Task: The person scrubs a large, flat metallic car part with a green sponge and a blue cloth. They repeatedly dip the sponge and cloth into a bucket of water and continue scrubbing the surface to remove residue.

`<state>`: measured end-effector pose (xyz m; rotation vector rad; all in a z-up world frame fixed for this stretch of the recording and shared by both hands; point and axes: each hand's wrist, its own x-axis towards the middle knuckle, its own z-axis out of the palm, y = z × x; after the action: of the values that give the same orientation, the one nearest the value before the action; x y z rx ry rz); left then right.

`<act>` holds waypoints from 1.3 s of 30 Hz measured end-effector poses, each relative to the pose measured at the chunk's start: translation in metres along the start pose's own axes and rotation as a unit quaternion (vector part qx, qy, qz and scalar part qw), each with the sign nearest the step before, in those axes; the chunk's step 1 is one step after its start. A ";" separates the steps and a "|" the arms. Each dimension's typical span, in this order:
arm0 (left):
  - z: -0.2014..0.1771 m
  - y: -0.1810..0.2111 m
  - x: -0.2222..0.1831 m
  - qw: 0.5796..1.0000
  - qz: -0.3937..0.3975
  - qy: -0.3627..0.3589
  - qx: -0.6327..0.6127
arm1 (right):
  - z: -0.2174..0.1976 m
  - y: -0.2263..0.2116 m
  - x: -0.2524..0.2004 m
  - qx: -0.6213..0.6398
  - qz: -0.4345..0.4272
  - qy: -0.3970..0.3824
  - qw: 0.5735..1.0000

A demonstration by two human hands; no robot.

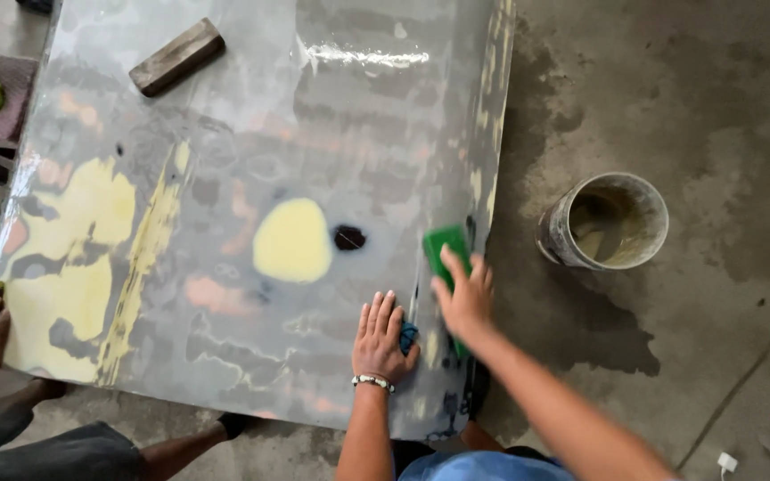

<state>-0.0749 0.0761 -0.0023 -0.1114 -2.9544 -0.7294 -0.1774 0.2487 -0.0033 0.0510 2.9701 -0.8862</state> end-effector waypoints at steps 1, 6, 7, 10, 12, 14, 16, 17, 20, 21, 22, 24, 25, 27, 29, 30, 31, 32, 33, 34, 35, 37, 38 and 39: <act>0.001 0.000 0.000 1.000 -0.001 0.003 0.000 | -0.001 0.001 -0.010 -0.001 -0.003 0.000 1.000; 0.003 -0.004 -0.002 1.000 -0.004 -0.015 0.001 | 0.004 0.005 0.009 -0.037 -0.042 -0.062 0.997; 0.003 -0.002 -0.005 1.000 -0.005 -0.019 -0.001 | 0.003 0.007 0.014 -0.038 -0.040 -0.065 0.996; 0.003 -0.002 -0.005 1.000 0.003 0.011 0.007 | 0.000 0.002 0.024 0.028 -0.021 0.038 0.999; 0.005 -0.001 -0.005 1.000 0.003 0.002 0.012 | -0.005 -0.004 0.008 0.039 0.077 -0.018 0.996; 0.003 -0.002 -0.001 1.000 0.002 -0.002 0.006 | 0.000 0.002 -0.023 0.019 -0.016 -0.008 1.000; 0.003 -0.001 -0.001 1.000 -0.001 -0.013 0.000 | 0.003 0.010 -0.038 0.000 -0.105 -0.002 0.995; 0.002 -0.004 -0.001 1.000 -0.002 -0.012 -0.001 | 0.006 0.010 -0.033 -0.009 -0.097 -0.016 0.995; 0.003 -0.003 -0.011 1.000 0.006 -0.003 -0.005 | 0.014 0.017 -0.004 0.005 -0.050 -0.006 0.999; 0.006 -0.002 -0.007 1.000 0.018 0.018 -0.009 | 0.015 0.021 0.019 0.025 -0.021 0.028 0.999; 0.007 -0.001 -0.009 1.000 0.023 0.015 -0.011 | 0.012 0.020 0.012 0.024 -0.016 0.032 0.999; 0.005 -0.005 0.001 1.000 0.023 0.013 -0.004 | 0.010 0.010 0.016 0.039 0.002 0.046 0.998; 0.005 -0.005 0.001 1.000 0.026 0.011 -0.005 | 0.006 0.007 -0.006 0.040 0.005 0.049 0.998; 0.005 -0.004 -0.003 1.000 0.011 -0.005 -0.016 | 0.000 0.003 -0.055 -0.001 -0.040 0.000 0.999; 0.009 -0.005 -0.005 1.000 0.021 0.013 -0.019 | 0.003 0.010 -0.065 -0.008 -0.063 -0.007 0.998; 0.011 -0.004 -0.006 0.999 0.031 0.037 -0.021 | 0.003 0.014 -0.071 -0.013 -0.091 -0.012 0.996; 0.010 -0.007 -0.003 0.999 0.031 0.039 -0.018 | 0.009 0.017 -0.051 -0.011 -0.094 -0.010 0.995; 0.008 -0.010 -0.001 0.999 0.022 0.022 -0.015 | 0.015 0.021 -0.030 0.008 -0.077 0.009 0.997; 0.009 -0.008 -0.005 1.000 0.011 -0.003 -0.018 | 0.017 0.029 -0.019 0.023 -0.052 0.023 0.998; 0.007 -0.009 -0.008 1.000 0.011 -0.009 -0.021 | 0.020 0.030 -0.024 0.021 -0.047 0.021 0.998; 0.007 -0.008 -0.010 1.000 0.021 0.005 -0.023 | 0.022 0.033 -0.028 0.032 -0.023 0.046 0.998; 0.008 -0.008 -0.008 0.999 0.036 0.024 -0.029 | 0.025 0.036 -0.050 0.038 -0.001 0.080 0.996; 0.010 -0.010 -0.003 0.999 0.037 0.021 -0.024 | 0.029 0.038 -0.067 0.038 -0.022 0.077 0.996; 0.011 -0.011 -0.002 0.999 0.034 0.016 -0.017 | 0.034 0.039 -0.088 0.038 -0.044 0.070 0.996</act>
<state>-0.0744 0.0715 -0.0171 -0.2005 -2.8935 -0.7654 -0.0871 0.2611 -0.0482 -0.0147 3.0874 -1.0479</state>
